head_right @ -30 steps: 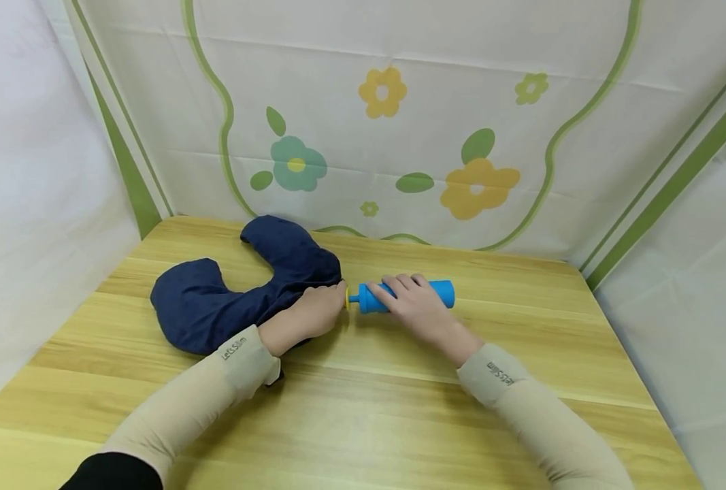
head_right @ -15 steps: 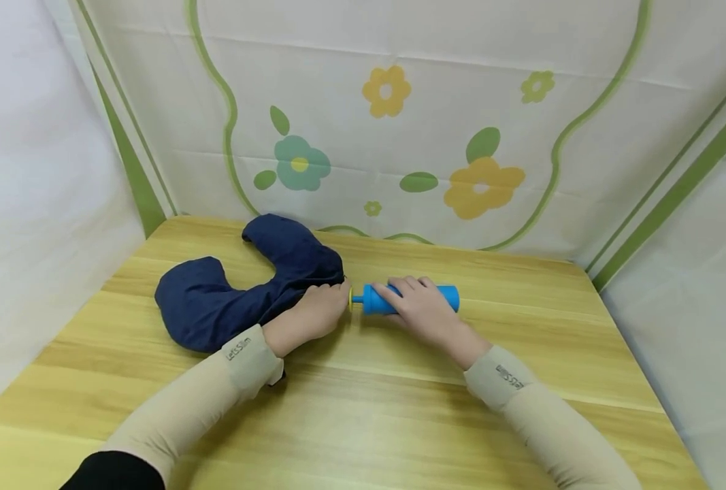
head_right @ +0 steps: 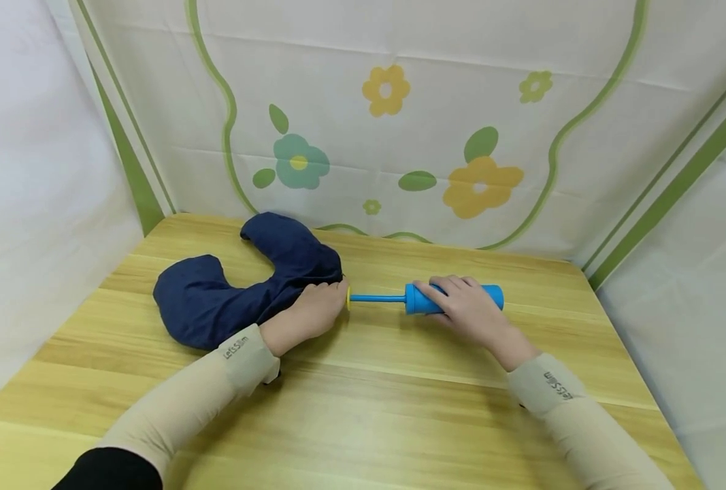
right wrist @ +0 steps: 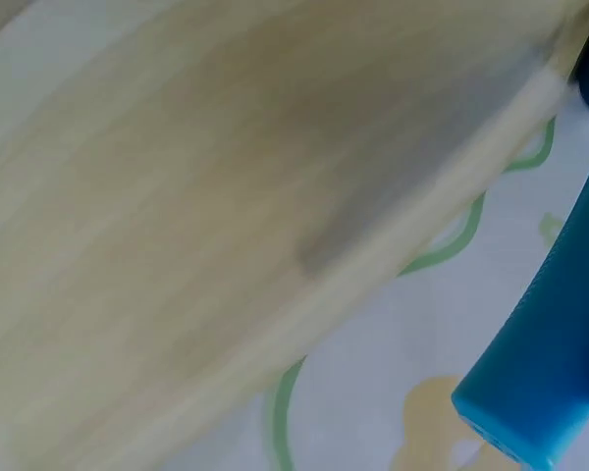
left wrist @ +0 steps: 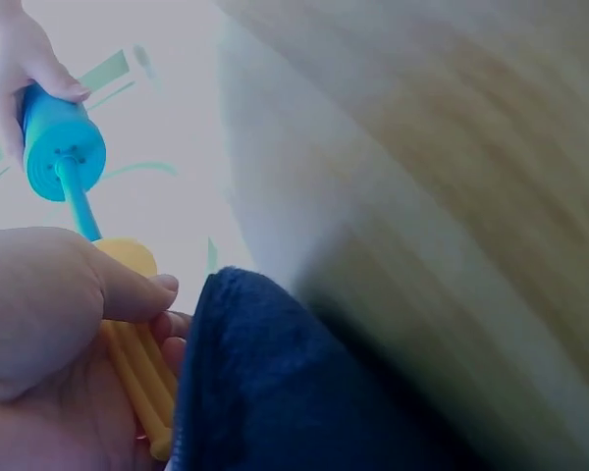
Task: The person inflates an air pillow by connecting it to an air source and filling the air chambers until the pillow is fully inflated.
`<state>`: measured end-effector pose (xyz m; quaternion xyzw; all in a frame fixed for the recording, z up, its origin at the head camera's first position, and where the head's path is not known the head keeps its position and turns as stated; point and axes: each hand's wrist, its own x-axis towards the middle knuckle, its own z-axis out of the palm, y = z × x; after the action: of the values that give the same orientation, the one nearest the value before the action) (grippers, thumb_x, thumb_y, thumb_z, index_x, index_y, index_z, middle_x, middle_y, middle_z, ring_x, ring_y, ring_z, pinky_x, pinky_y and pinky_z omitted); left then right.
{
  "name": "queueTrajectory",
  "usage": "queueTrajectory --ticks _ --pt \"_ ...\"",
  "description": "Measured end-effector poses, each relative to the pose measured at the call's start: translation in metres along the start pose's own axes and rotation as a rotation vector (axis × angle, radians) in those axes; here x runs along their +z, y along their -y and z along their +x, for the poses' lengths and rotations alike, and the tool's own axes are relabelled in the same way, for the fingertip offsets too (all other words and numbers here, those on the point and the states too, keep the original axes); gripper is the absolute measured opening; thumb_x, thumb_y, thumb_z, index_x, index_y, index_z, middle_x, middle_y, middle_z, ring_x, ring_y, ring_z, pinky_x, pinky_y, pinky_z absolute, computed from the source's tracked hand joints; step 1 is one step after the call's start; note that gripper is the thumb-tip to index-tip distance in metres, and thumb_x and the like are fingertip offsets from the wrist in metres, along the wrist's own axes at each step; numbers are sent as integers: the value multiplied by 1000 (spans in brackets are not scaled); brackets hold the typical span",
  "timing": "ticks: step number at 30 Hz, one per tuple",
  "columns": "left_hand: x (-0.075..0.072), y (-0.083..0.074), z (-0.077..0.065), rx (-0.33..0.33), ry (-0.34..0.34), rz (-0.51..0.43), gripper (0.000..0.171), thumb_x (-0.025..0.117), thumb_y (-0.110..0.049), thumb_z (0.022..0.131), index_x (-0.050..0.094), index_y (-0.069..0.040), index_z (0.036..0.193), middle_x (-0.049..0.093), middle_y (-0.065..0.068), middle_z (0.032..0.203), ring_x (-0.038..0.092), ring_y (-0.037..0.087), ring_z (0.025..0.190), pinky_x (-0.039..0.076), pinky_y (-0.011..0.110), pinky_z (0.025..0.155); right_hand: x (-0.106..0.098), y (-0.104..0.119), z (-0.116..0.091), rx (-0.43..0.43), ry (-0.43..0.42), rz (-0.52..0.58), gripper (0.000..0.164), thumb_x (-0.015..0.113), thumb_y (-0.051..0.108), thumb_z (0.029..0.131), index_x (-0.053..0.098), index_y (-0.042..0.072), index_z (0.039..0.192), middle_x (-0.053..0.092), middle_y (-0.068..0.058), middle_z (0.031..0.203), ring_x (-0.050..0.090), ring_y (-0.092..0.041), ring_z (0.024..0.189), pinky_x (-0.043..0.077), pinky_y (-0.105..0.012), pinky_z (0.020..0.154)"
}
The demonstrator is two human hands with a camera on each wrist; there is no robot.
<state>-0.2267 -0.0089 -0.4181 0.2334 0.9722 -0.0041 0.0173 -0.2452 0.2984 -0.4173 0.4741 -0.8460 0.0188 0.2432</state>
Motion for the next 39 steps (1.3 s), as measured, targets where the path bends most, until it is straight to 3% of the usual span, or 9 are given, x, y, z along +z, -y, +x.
queueTrajectory --ticks 6,14,20,27,32,39 --pt "5 -2 -3 21 -57 -3 7 42 -7 111 44 -6 105 45 3 88 39 20 72 32 31 67 3 9 5 52 15 -11 80 94 18 73 55 4 142 67 -20 115 66 -40 101 53 -58 82" --pt "3 -4 -7 0 -71 -8 6 38 -8 112 41 -5 108 42 4 95 35 22 78 28 32 73 7 32 32 175 110 59 69 88 24 83 58 6 143 66 -19 123 63 -41 112 50 -59 88" --pt "3 -7 -6 -10 -97 34 7 42 -9 111 45 -4 114 49 5 100 40 20 79 34 33 74 15 47 55 185 140 70 67 86 28 86 58 8 144 66 -18 126 63 -39 113 50 -57 89" --pt "3 -6 -6 11 -156 127 10 46 -14 111 46 -4 111 53 5 99 45 20 78 39 34 72 19 59 74 122 73 44 65 87 26 85 60 6 140 67 -18 120 64 -37 107 53 -55 84" --pt "4 -3 -8 18 -160 129 8 47 -12 111 45 -6 115 51 2 95 45 19 75 37 32 68 17 54 69 108 100 51 66 85 27 87 58 9 144 67 -17 123 64 -37 110 52 -55 87" --pt "5 1 -8 44 -124 118 7 45 -7 110 40 -8 107 40 -1 82 36 18 70 26 30 65 13 32 37 121 107 43 71 86 27 86 54 9 147 66 -18 125 63 -38 113 50 -58 92"
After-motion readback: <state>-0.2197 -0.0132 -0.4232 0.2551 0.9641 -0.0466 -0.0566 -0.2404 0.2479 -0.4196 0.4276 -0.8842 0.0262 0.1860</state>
